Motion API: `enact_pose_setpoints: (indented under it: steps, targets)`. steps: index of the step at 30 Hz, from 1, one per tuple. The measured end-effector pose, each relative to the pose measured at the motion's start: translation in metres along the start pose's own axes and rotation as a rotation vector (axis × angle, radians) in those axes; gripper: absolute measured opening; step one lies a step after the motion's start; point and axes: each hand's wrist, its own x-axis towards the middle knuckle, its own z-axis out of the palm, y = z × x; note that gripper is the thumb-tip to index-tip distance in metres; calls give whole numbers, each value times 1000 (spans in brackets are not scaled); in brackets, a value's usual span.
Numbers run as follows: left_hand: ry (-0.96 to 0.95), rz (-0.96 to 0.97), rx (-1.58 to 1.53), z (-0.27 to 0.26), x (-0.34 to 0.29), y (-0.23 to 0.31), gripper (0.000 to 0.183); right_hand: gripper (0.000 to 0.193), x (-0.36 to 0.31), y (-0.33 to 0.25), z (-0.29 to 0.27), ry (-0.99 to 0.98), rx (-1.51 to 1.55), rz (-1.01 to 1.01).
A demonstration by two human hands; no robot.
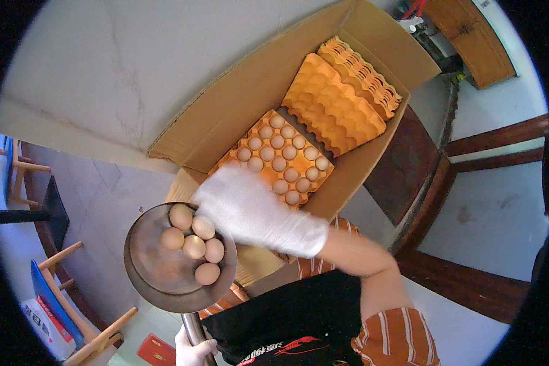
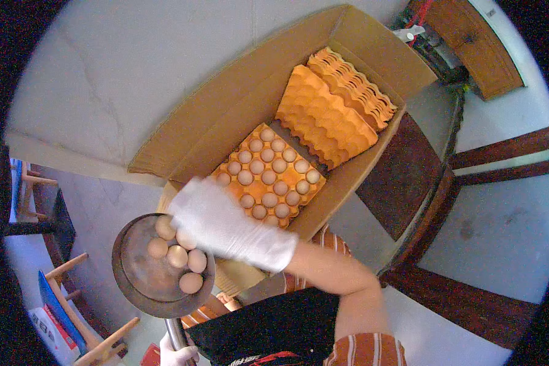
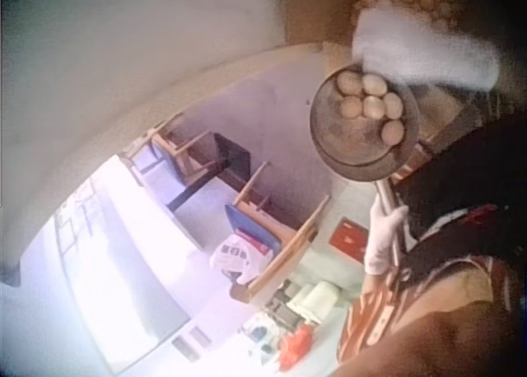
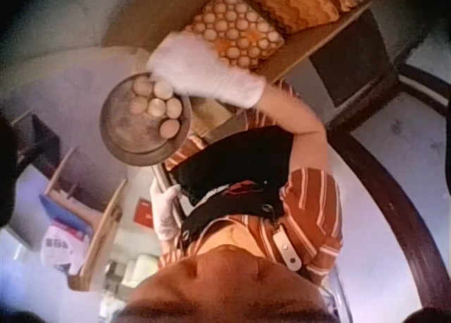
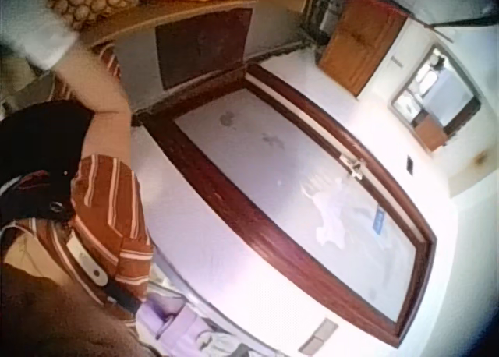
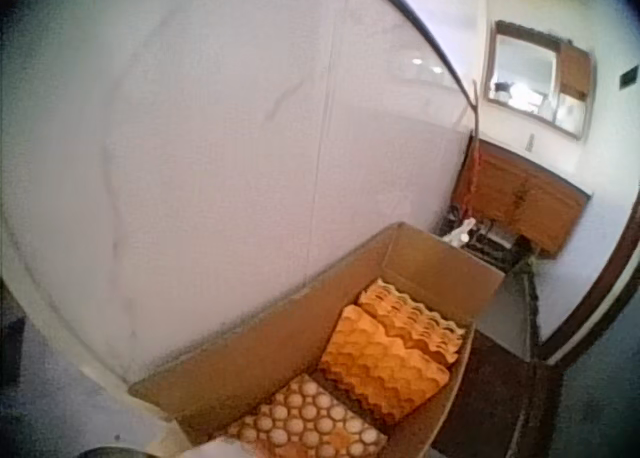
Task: The person places plastic containers into a bowl, wipes the sink with a blue cloth, then retrieves a tray of eggs from a cardboard box and transfers the eggs one by one into a metal pot. The person continues moving eggs from the carton into the pot.
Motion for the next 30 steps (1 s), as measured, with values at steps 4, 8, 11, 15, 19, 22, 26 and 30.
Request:
enact_pose_setpoints:
  steps: [4,8,11,15,19,22,26,30]
  targets:
    - [29,-5,-25,-1,-3,-2,30,20,-15,107,-65,-103,-345,534]
    - [43,-6,-34,-3,-5,-3,30,19,-56,166,-61,-356,-376,753]
    - [57,-2,-36,-2,-6,-3,31,20,-79,176,-35,-729,-381,722]
    - [77,9,-37,-3,-6,-3,31,23,-95,162,2,-943,-487,750]
    - [91,15,-40,-4,-7,-4,31,26,-102,152,24,-1054,-499,706]
    - [80,1,-43,-4,-7,-4,32,27,-107,151,36,-1052,-562,593]
    - [47,-19,-31,-6,-7,-2,34,30,-114,152,43,-876,-464,713]
    - [34,-39,-45,-6,-7,-2,40,34,-115,157,36,-847,-486,757]
